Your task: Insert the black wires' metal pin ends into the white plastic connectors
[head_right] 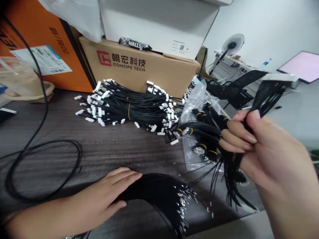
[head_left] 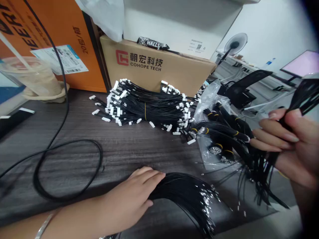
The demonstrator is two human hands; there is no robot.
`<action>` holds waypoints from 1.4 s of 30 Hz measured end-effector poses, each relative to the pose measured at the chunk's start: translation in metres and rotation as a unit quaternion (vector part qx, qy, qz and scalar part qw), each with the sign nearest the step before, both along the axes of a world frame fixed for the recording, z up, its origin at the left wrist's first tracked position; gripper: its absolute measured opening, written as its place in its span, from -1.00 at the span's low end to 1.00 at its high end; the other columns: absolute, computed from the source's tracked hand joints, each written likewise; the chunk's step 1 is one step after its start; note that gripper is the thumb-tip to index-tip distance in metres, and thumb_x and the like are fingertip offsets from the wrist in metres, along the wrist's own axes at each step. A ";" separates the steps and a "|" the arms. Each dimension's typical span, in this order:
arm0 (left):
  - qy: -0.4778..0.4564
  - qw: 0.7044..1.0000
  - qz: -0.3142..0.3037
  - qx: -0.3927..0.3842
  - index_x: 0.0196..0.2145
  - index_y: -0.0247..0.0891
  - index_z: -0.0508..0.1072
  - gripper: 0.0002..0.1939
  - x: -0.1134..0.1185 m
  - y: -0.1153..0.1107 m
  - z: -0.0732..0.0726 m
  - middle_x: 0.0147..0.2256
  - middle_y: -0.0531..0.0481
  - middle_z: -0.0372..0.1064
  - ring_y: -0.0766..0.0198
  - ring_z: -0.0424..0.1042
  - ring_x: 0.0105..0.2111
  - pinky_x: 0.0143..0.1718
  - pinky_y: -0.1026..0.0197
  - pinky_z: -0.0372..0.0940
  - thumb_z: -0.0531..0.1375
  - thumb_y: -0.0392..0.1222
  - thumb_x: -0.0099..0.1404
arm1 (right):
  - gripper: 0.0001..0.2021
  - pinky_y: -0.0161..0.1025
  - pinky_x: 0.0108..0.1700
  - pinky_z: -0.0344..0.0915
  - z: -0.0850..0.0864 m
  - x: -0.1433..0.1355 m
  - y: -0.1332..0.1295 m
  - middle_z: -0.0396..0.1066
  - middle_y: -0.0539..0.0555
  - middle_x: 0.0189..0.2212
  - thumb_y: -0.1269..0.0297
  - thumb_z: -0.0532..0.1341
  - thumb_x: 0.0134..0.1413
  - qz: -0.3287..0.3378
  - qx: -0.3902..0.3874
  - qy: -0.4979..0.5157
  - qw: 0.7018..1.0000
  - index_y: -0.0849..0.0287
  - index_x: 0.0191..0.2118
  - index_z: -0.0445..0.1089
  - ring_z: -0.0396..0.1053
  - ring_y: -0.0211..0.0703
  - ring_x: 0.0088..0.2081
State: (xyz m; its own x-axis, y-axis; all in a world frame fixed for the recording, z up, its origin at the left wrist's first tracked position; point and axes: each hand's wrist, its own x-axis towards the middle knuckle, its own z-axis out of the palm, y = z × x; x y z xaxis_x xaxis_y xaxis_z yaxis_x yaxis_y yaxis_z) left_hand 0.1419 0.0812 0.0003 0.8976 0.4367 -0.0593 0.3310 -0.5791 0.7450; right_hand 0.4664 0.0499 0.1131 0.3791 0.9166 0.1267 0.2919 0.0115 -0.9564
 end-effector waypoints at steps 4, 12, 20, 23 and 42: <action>0.008 1.000 -0.008 0.018 0.21 -0.25 0.11 -0.35 0.001 0.000 0.002 0.17 -0.16 0.19 0.07 0.14 0.16 0.17 -0.11 0.11 0.07 -0.46 0.16 | -0.80 -0.32 -0.65 -0.23 -0.019 -0.011 -0.002 -0.16 -0.12 -0.67 0.14 0.15 0.09 0.013 -0.109 0.207 0.972 0.14 -0.43 0.32 -0.20 -0.41 -0.65; 0.013 1.000 0.004 0.014 0.21 -0.18 0.12 -0.35 0.003 0.000 0.001 0.17 -0.13 0.20 0.07 0.15 0.16 0.16 -0.13 0.12 0.09 -0.44 0.17 | -0.79 -0.35 -0.58 -0.24 -0.059 0.018 0.016 -0.13 -0.12 -0.62 0.18 0.13 0.14 -0.040 -0.153 0.235 0.959 0.18 -0.43 0.31 -0.18 -0.43 -0.61; 0.051 0.999 0.004 0.017 0.22 -0.24 0.12 -0.37 0.003 0.001 0.000 0.19 -0.16 0.17 0.05 0.13 0.18 0.16 -0.16 0.11 0.07 -0.42 0.19 | -0.74 -0.25 -0.56 -0.30 -0.047 0.048 -0.018 -0.20 -0.13 -0.59 0.08 0.10 0.14 -0.085 -0.192 0.168 0.963 0.12 -0.46 0.26 -0.21 -0.42 -0.62; 0.079 0.997 -0.002 0.006 0.24 -0.19 0.07 -0.35 0.000 0.005 -0.001 0.21 -0.14 0.14 0.04 0.10 0.20 0.16 -0.18 0.09 0.09 -0.38 0.20 | -0.73 -0.25 -0.55 -0.30 -0.048 0.053 -0.026 -0.13 -0.12 -0.60 0.05 0.10 0.12 -0.071 -0.231 0.127 0.962 0.12 -0.47 0.26 -0.18 -0.42 -0.63; -0.060 0.956 -0.035 0.284 -0.17 -0.32 0.46 -0.79 0.161 0.091 0.010 -0.23 -0.11 0.34 0.16 0.28 -0.15 -0.07 0.09 0.26 0.09 -0.28 0.29 | -0.87 -0.22 -0.30 0.22 -0.092 0.048 0.011 0.37 0.11 -0.37 0.25 0.17 0.04 0.144 -0.171 -0.496 0.839 0.21 -0.36 0.37 0.35 -0.14 -0.35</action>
State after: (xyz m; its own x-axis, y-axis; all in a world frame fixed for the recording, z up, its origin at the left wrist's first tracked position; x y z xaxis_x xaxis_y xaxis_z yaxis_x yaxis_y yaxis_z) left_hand 0.3028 0.1724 0.0103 0.9116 0.3059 0.2745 0.2084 -0.9196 0.3329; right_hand 0.5145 0.0613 0.0214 -0.0014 0.9992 -0.0404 0.9785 -0.0070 -0.2063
